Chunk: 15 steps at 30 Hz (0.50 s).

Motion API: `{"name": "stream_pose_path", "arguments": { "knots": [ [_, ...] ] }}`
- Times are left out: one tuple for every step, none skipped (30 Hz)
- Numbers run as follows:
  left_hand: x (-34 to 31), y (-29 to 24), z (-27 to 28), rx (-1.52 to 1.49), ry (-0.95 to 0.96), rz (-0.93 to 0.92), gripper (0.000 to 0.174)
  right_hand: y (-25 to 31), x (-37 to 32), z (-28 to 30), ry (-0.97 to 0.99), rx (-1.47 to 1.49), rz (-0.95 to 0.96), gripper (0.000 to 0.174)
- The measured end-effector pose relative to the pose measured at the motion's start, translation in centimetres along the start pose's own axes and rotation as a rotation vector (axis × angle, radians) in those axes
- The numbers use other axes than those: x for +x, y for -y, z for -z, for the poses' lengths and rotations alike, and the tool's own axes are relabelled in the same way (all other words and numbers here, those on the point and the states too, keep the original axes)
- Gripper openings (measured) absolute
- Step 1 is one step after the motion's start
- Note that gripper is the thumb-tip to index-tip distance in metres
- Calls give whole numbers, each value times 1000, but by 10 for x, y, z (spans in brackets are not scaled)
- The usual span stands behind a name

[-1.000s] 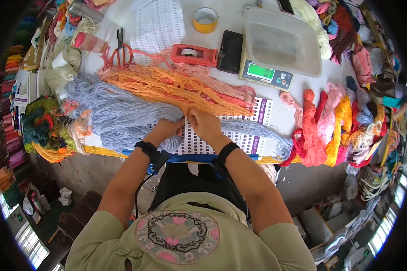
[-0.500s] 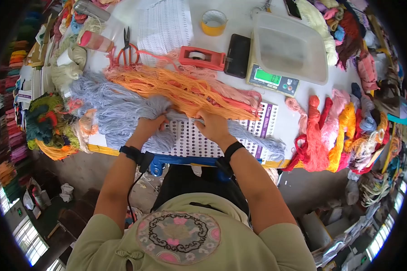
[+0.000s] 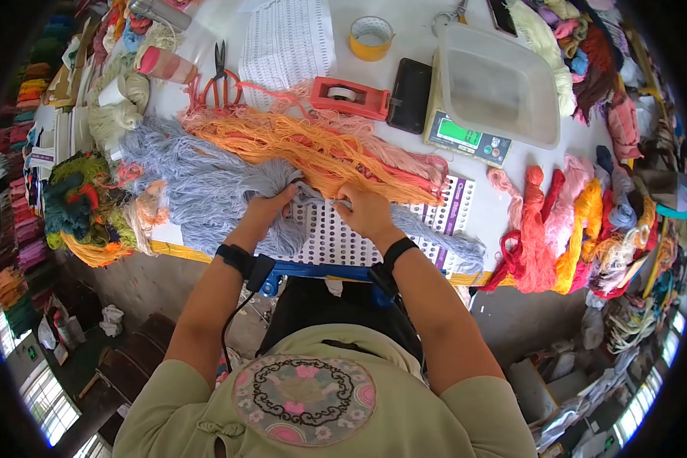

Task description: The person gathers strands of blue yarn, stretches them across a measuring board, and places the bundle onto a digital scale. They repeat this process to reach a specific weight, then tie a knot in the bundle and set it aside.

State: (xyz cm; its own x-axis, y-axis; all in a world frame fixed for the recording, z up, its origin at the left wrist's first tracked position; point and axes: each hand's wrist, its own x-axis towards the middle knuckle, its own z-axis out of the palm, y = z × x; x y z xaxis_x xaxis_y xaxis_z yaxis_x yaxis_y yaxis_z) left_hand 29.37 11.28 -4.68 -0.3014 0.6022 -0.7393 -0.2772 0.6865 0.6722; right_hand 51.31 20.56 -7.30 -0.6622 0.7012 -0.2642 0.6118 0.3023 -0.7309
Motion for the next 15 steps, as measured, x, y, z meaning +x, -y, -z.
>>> {"name": "stream_pose_path", "arguments": {
  "knots": [
    [-2, -1, -1, 0, -1, 0, 26, 1, 0, 1, -12, 8, 17, 22],
    [-4, -3, -1, -1, 27, -6, 26, 2, 1, 2, -24, 16, 33, 22],
    [-6, -5, -2, 0, 56, -13, 25, 2, 1, 2, -25, 17, 33, 22],
    [-8, -8, -4, 1, 57, -13, 25, 2, 1, 2, -27, 19, 36, 22],
    [-11, -10, -6, -133, 116, 36, 24, 1, 1, 2, -30, 20, 38, 22],
    [-12, -11, -8, -268, 173, 85, 23, 2, 1, 2, -31, 20, 36, 22],
    [-12, -10, -10, -268, 174, 86, 23, 2, 1, 2, -22, 25, 25, 22],
    [-12, -8, -11, -346, 258, 131, 21, 3, 1, 3, -13, 30, 15, 22],
    [-13, -10, -15, -425, 342, 175, 20, 2, 1, 2, -14, 30, 15, 22],
    [-16, -11, -19, -425, 343, 175, 20, 2, 1, 1, -16, 18, 20, 22],
    [-19, -12, -23, -428, 303, 142, 21, 1, 1, 1, -19, 5, 26, 22],
    [-22, -14, -26, -430, 263, 109, 22, 0, 1, 1, -19, 5, 26, 22],
    [-22, -14, -28, -430, 263, 110, 22, 0, 1, 1, -16, 1, 23, 22],
    [-22, -14, -28, -436, 253, 73, 23, 0, 1, 1, -13, -3, 20, 22],
    [-22, -14, -28, -441, 242, 36, 24, -1, 2, 0, -13, -2, 20, 22]
  ]
}}
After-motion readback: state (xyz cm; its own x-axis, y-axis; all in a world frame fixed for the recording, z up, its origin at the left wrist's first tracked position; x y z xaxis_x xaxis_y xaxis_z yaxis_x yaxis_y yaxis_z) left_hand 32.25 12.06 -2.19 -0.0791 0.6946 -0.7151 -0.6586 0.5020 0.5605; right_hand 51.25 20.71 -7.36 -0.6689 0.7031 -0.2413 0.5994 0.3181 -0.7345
